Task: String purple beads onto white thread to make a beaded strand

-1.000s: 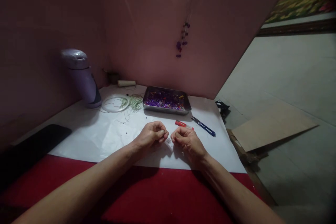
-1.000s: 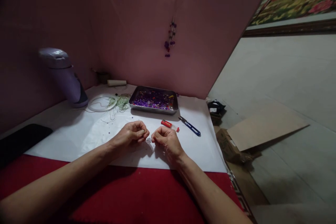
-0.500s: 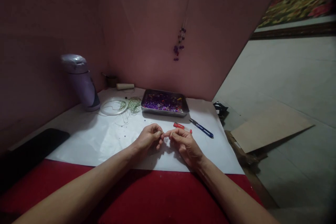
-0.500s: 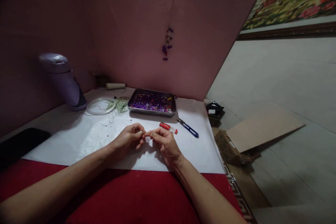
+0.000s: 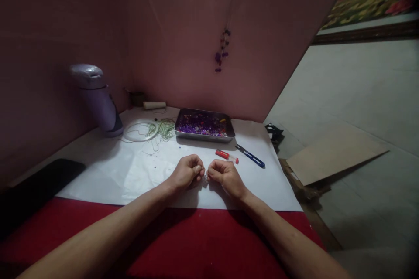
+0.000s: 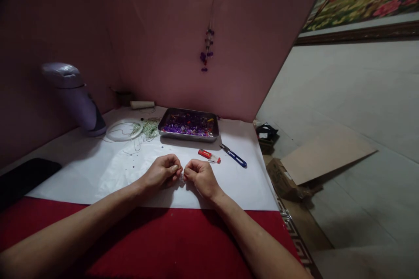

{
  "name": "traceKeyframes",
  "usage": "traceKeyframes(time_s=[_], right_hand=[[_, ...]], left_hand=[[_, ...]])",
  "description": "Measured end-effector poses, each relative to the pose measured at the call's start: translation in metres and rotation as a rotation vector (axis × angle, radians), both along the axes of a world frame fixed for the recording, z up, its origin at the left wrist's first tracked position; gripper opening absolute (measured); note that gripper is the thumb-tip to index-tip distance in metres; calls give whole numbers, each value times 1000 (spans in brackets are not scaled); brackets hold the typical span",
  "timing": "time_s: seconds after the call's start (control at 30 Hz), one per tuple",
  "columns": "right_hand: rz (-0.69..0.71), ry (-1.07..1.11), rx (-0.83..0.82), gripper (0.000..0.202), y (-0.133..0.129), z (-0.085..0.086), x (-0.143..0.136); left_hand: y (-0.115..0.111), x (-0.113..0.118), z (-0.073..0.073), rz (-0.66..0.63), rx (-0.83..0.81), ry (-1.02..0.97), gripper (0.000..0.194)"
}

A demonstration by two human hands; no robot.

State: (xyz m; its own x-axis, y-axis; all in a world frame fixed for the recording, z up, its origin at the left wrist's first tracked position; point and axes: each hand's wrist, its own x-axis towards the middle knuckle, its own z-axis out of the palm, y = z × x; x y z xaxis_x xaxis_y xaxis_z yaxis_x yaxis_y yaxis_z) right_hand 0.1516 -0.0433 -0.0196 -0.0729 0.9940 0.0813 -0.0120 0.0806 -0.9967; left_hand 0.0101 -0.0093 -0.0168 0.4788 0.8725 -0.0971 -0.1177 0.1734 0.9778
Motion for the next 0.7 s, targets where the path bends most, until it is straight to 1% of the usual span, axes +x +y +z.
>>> traceKeyframes(time_s=[0.17,0.27,0.4,0.57,0.63,0.7], right_hand=[[-42,-14,19,18,0,-1,3],[-60,23,29,21,0,-2,3],[-85,52,9,23,1,-3,2],[-116,83,-26,20,2,-3,-1],[-125,55,-4,17,1,-3,-1],[-143,-21,50,15,-1,-3,-2]], left_hand=[[1,-3,0,-14,17,-6,14],[0,-3,3,-18,24,-66,12],[-3,-1,8,16,-43,-189,10],[-4,0,8,47,-65,-197,9],[-4,-1,6,38,-38,-169,9],[-3,-2,5,26,76,-108,10]])
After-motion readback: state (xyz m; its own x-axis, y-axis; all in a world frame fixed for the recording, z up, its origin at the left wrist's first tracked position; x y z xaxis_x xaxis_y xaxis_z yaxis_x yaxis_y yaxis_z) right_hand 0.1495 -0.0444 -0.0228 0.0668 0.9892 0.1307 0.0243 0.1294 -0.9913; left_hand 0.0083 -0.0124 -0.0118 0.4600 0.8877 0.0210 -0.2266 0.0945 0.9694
